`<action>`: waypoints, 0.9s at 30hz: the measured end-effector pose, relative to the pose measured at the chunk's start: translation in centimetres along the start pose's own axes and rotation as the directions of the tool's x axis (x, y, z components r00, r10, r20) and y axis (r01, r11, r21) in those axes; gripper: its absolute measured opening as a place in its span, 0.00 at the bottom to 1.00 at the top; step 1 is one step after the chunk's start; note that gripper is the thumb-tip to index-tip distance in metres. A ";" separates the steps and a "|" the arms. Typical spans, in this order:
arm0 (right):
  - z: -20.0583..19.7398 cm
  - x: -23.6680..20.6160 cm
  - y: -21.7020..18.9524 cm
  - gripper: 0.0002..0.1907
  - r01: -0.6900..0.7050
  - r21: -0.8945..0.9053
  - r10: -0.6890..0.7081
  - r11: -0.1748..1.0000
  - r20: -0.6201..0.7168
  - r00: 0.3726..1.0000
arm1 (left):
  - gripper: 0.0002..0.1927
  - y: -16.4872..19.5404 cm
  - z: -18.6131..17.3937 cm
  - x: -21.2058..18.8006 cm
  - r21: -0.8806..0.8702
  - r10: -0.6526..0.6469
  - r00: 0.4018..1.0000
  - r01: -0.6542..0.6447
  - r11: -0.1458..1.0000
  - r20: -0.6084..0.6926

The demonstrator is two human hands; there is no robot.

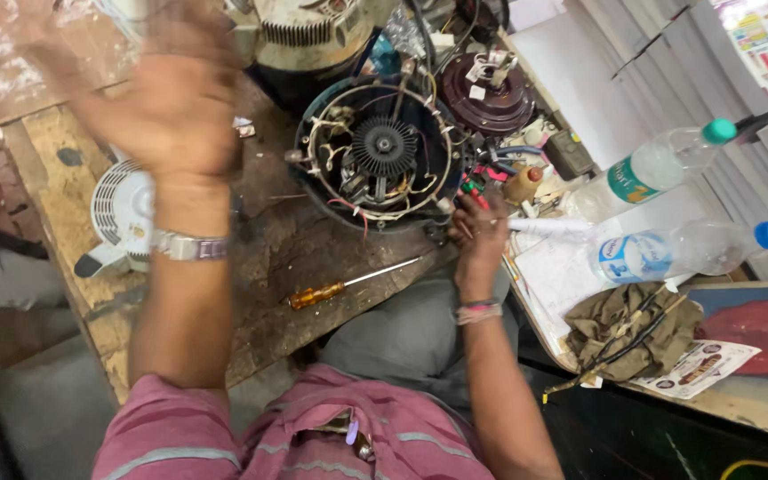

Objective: The person works on a disassembled electric motor on a cluttered workbench, using a screwdriver to adjust internal components and a multimeter to test electrical continuity. They manipulate wires and the rotor, occasionally rotating the motor housing.

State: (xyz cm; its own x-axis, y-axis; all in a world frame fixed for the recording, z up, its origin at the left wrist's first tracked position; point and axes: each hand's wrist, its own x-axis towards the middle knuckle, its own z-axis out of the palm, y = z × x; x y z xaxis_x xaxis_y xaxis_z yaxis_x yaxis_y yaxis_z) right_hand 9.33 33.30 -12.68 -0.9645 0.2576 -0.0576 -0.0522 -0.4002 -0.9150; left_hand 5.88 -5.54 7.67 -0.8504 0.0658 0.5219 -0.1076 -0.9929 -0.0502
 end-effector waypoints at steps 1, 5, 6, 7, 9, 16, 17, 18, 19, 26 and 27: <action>-0.5 0.2 -0.4 0.39 -0.041 0.128 0.038 0.991 0.020 0.999 | 0.54 1.6 0.4 -0.8 0.063 0.085 0.996 -0.084 0.994 -0.015; -2.0 0.4 -1.3 0.53 -0.120 0.398 0.104 0.909 0.063 0.993 | 0.64 5.0 1.0 -3.8 0.017 0.233 0.967 -0.233 0.972 -0.104; -2.2 0.4 -1.4 0.56 -0.125 0.407 0.108 0.905 0.064 0.992 | 0.65 5.2 1.0 -4.6 0.017 0.257 0.959 -0.257 0.966 -0.124; -2.4 0.3 -1.3 0.56 -0.120 0.409 0.097 0.904 0.075 0.992 | 0.65 5.3 0.8 -5.0 0.028 0.258 0.959 -0.257 0.966 -0.119; -2.5 0.2 -1.2 0.56 -0.110 0.416 0.073 0.903 0.105 0.992 | 0.64 5.4 0.5 -5.8 0.063 0.236 0.968 -0.231 0.971 -0.084; -2.8 -0.4 -1.0 0.54 -0.097 0.444 0.046 0.891 0.125 0.991 | 0.60 4.9 -0.4 -6.9 0.044 0.196 0.980 -0.194 0.980 -0.041; -2.8 -0.4 -1.0 0.55 -0.099 0.441 0.045 0.892 0.133 0.990 | 0.60 4.7 -0.2 -7.0 0.015 0.192 0.980 -0.192 0.981 -0.044; -2.7 -0.4 -1.1 0.55 -0.103 0.439 0.046 0.892 0.140 0.989 | 0.60 4.7 0.0 -6.9 -0.001 0.190 0.981 -0.190 0.982 -0.043; -2.6 -0.4 -1.1 0.54 -0.109 0.448 0.048 0.887 0.145 0.988 | 0.60 4.6 0.2 -6.8 0.014 0.199 0.979 -0.199 0.980 -0.053; -1.6 -0.8 -0.5 0.23 -0.078 0.137 0.052 0.987 0.180 0.982 | 0.39 1.6 1.6 -5.8 0.688 0.390 0.862 -0.068 0.722 -0.324; -1.5 -0.9 -0.3 0.19 -0.053 0.066 0.039 0.996 0.193 0.980 | 0.33 0.5 1.4 -5.9 0.866 0.453 0.822 0.094 0.490 -0.345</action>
State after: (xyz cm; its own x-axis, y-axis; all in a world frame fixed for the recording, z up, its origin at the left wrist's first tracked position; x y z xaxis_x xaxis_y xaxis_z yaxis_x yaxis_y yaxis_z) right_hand 10.59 34.48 -12.93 -0.9977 0.0668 -0.0153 -0.0180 -0.4704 -0.8823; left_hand 11.56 -6.56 5.81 -0.9255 -0.3618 0.1120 0.3137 -0.5664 0.7621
